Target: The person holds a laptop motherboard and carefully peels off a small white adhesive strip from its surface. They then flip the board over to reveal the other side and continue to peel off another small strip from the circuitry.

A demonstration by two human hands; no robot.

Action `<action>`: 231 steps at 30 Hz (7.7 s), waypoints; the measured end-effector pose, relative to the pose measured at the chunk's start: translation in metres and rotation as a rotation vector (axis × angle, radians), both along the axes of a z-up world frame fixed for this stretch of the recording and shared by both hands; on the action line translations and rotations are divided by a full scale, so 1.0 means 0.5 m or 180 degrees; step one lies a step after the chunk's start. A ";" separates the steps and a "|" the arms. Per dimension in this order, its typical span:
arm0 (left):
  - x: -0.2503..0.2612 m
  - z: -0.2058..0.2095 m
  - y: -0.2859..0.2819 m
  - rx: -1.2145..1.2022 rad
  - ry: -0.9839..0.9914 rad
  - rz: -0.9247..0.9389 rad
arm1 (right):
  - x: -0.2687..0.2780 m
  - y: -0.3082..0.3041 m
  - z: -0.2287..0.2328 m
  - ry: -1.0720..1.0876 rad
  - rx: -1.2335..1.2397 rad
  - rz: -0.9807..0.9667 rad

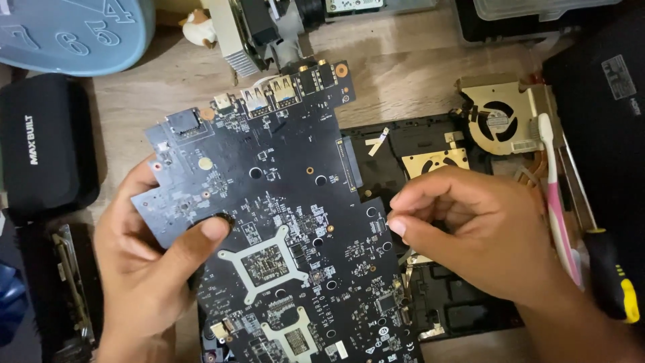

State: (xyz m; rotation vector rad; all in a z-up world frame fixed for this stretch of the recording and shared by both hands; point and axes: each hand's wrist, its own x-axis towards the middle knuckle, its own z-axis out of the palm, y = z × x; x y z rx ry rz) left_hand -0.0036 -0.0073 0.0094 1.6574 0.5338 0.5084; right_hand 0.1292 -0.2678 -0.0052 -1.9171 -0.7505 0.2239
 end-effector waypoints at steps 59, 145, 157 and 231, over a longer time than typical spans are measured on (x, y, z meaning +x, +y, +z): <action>0.006 -0.004 -0.029 -0.0018 -0.0151 -0.0017 | 0.041 -0.010 0.004 0.0817 -0.0218 0.0489; -0.087 -0.023 -0.014 0.0456 0.0288 0.0908 | 0.071 0.009 0.009 0.0713 -0.0649 0.1116; -0.191 -0.078 -0.042 -0.0407 0.0788 0.2230 | 0.054 -0.027 -0.006 0.0829 0.0175 0.1592; -0.163 0.042 -0.054 0.0823 -0.0379 0.0186 | -0.005 -0.228 -0.079 -0.1595 -0.2227 -0.0019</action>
